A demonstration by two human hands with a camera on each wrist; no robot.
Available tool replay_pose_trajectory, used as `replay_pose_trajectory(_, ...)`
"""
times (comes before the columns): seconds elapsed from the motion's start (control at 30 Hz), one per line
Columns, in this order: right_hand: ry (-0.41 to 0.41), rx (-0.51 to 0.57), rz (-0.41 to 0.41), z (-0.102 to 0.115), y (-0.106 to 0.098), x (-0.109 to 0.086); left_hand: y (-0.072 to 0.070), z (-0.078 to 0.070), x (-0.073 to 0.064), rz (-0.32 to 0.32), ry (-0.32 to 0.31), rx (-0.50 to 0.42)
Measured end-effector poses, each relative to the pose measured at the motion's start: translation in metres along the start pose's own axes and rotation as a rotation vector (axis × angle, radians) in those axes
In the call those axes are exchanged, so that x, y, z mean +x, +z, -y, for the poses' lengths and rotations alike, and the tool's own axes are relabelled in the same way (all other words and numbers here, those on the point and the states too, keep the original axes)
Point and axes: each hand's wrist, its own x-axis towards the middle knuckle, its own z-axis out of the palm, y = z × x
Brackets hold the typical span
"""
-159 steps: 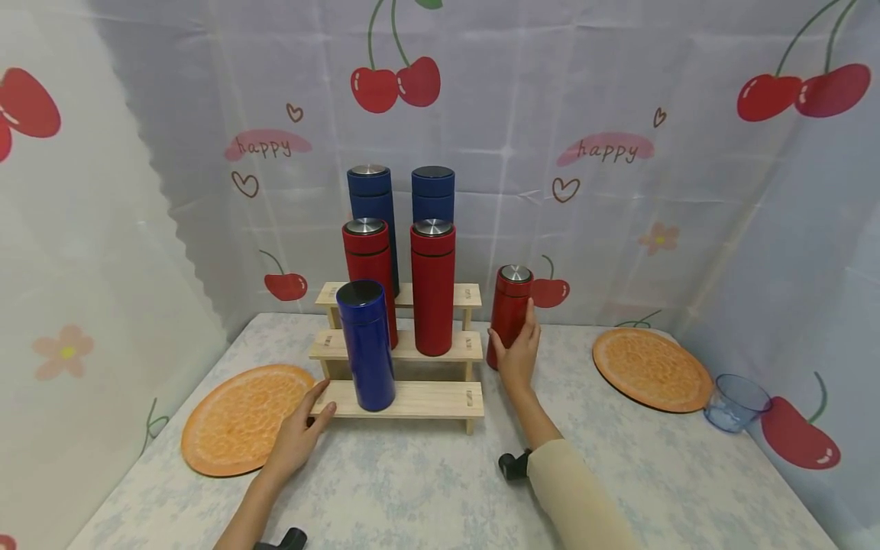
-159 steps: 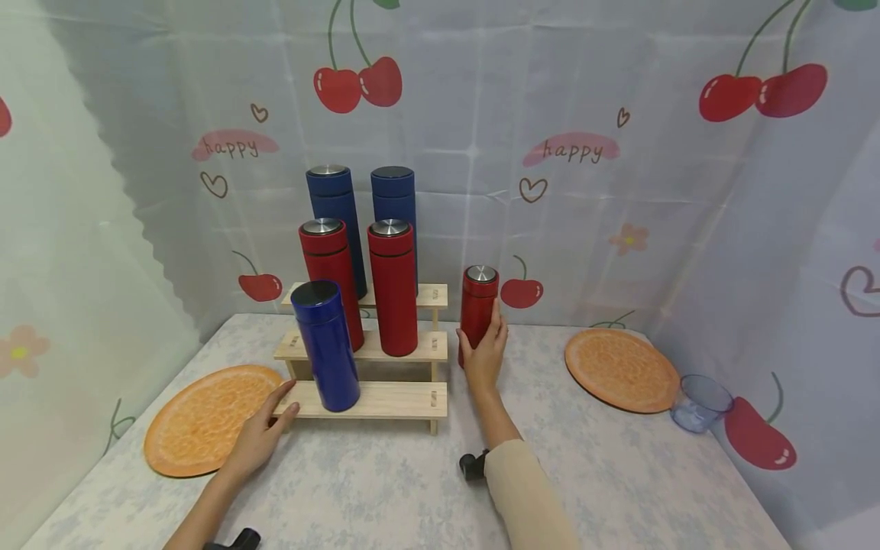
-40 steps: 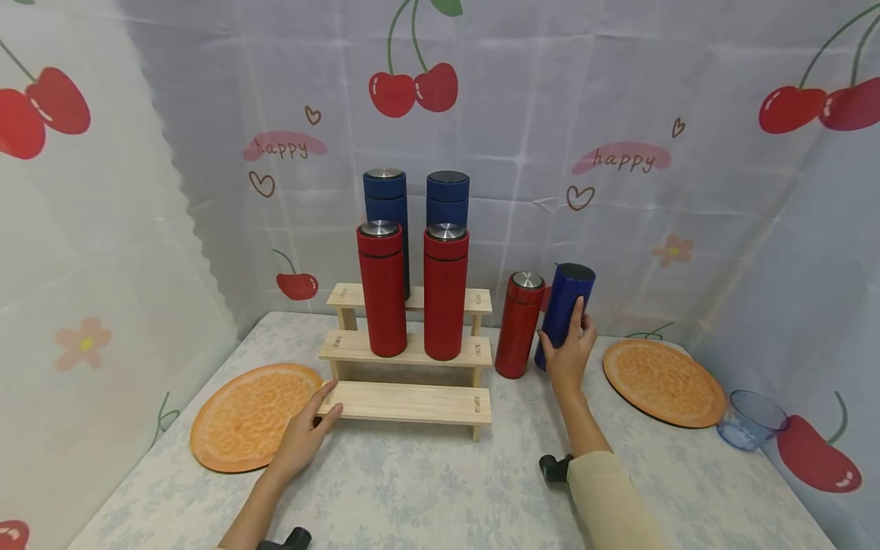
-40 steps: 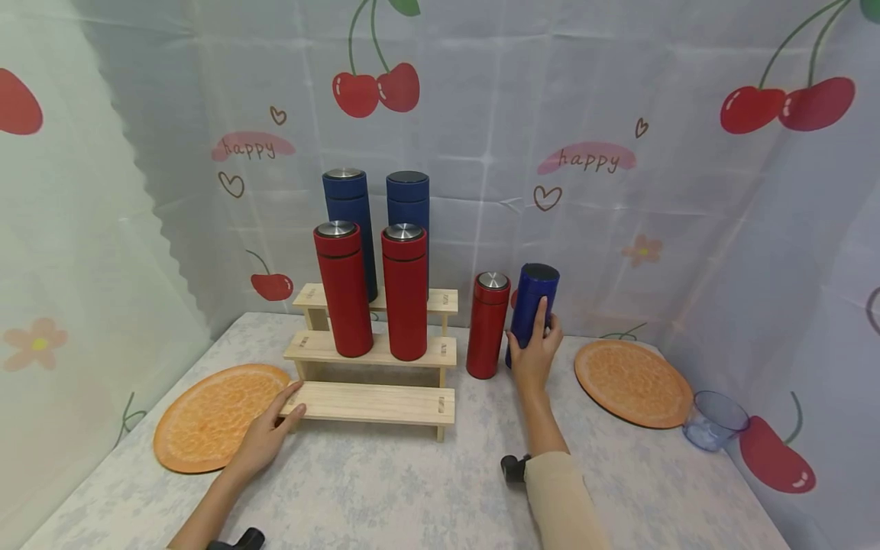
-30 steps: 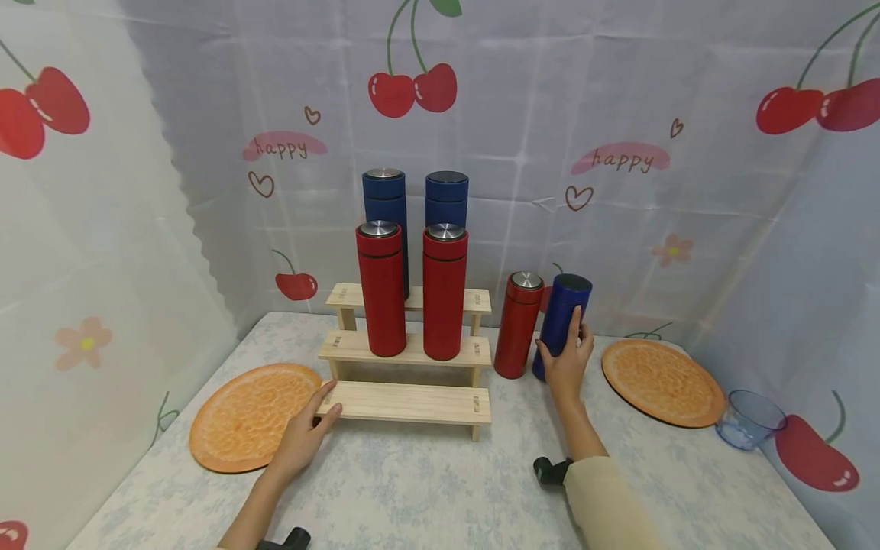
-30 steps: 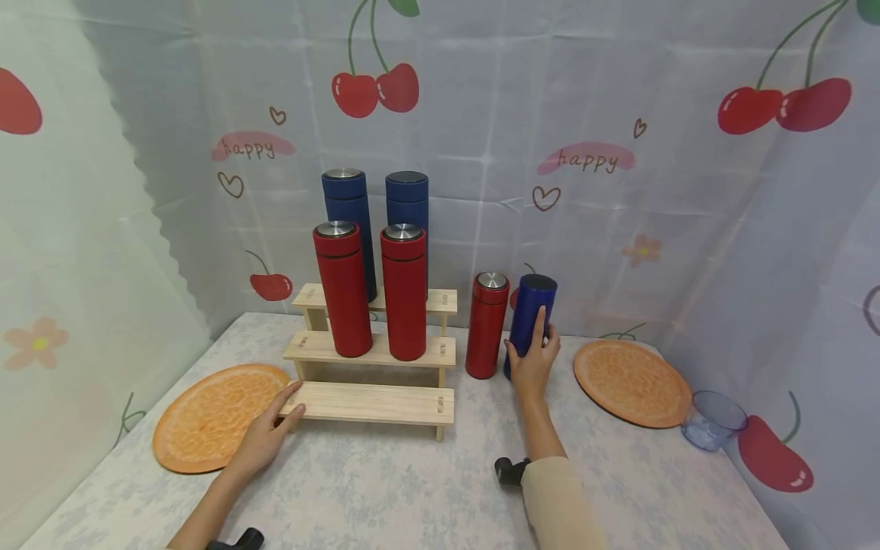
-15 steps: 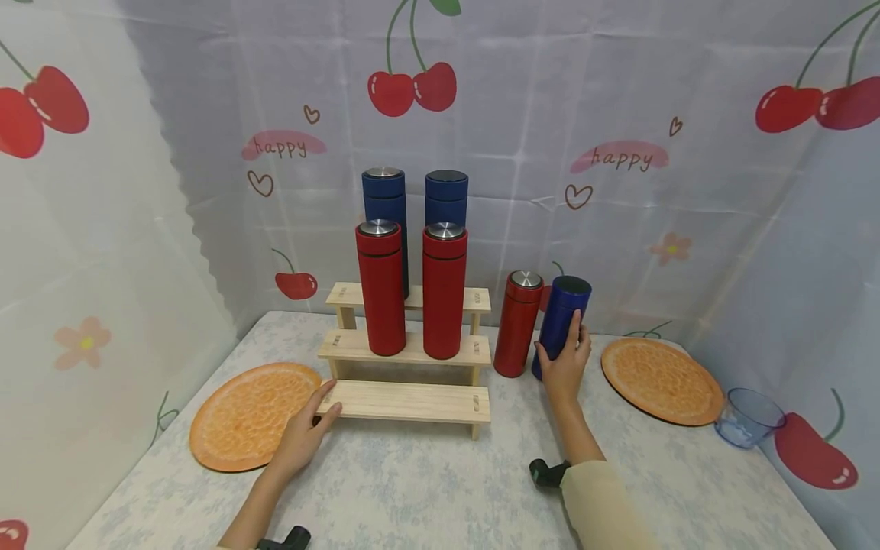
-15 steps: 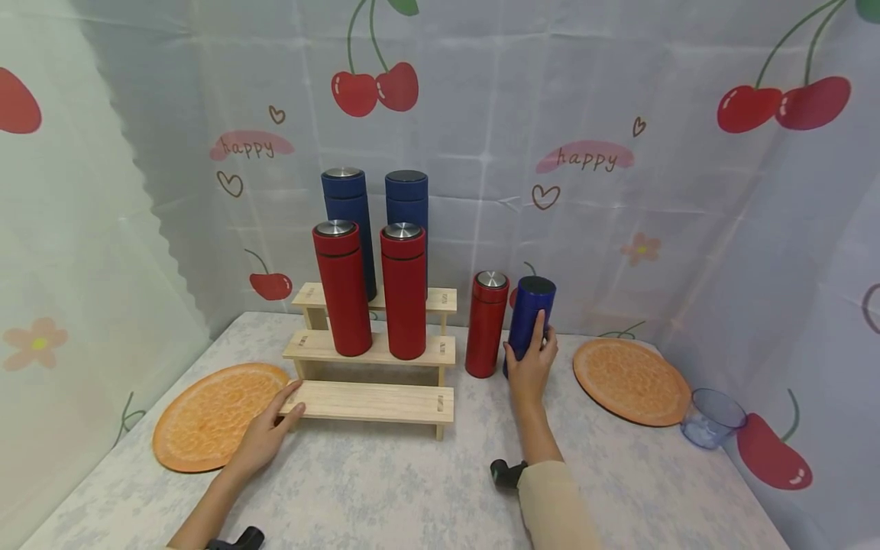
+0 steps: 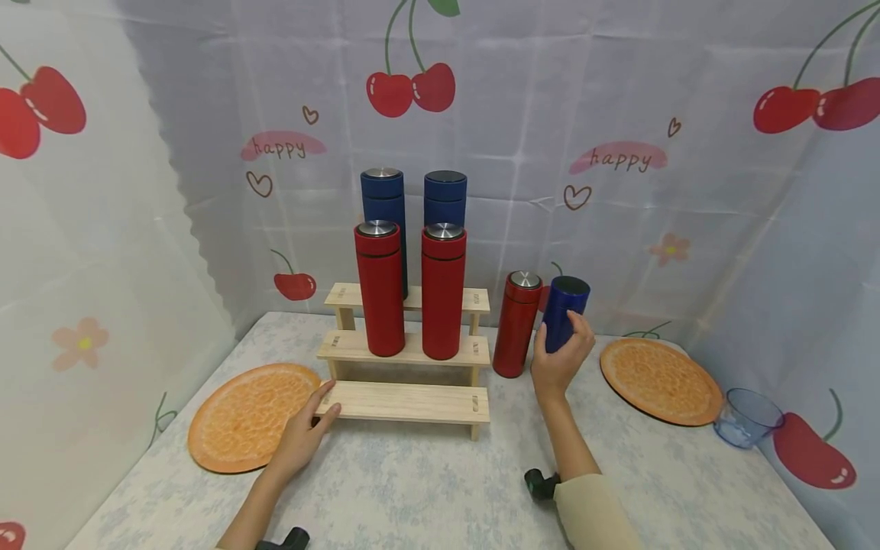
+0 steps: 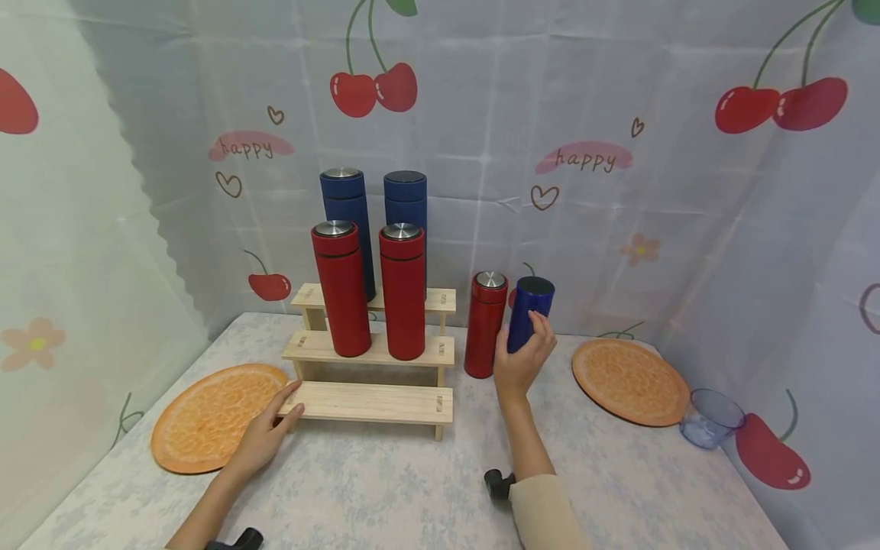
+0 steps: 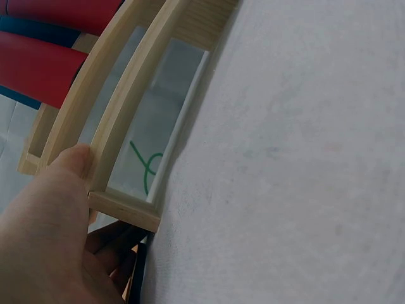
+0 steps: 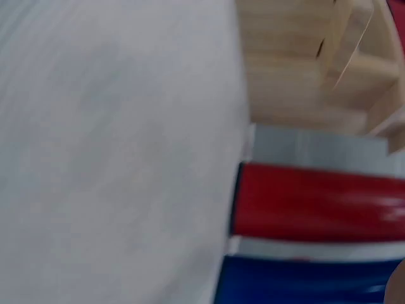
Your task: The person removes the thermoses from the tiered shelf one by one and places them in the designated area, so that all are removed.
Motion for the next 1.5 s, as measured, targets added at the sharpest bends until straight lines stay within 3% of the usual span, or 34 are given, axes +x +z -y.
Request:
replay_pose_trajectory(0.17,-0.043,0.241,0.070,0.066,0.017,0.012,0.000,0.001,0.000,-0.005,0.003,0.001)
replay_pose_trajectory(0.27,-0.057,0.342,0.166,0.090,0.031,0.014,0.000,0.001,0.000,-0.006,0.005,-0.002)
replay_pose_trajectory(0.4,-0.011,0.397,0.339,0.098,0.052,0.009,0.001,0.000,0.000,-0.002,-0.001,-0.007)
replay_pose_trajectory(0.53,0.054,0.370,0.489,0.101,0.068,0.001,0.001,-0.002,0.000,0.004,-0.010,-0.005)
replay_pose_trajectory(0.77,0.042,0.248,0.639,0.097,0.078,-0.018,0.003,-0.001,0.002,0.003,-0.003,0.001)
replay_pose_trajectory(1.07,0.012,0.219,0.607,0.095,0.075,-0.024,0.004,-0.001,0.001,0.004,-0.005,0.002)
replay_pose_trajectory(1.3,-0.038,0.219,0.511,0.098,0.062,-0.027,0.002,-0.001,-0.001,0.007,-0.011,0.003)
replay_pose_trajectory(1.5,-0.091,0.251,0.399,0.098,0.045,-0.015,0.000,-0.001,-0.002,0.002,-0.006,0.003)
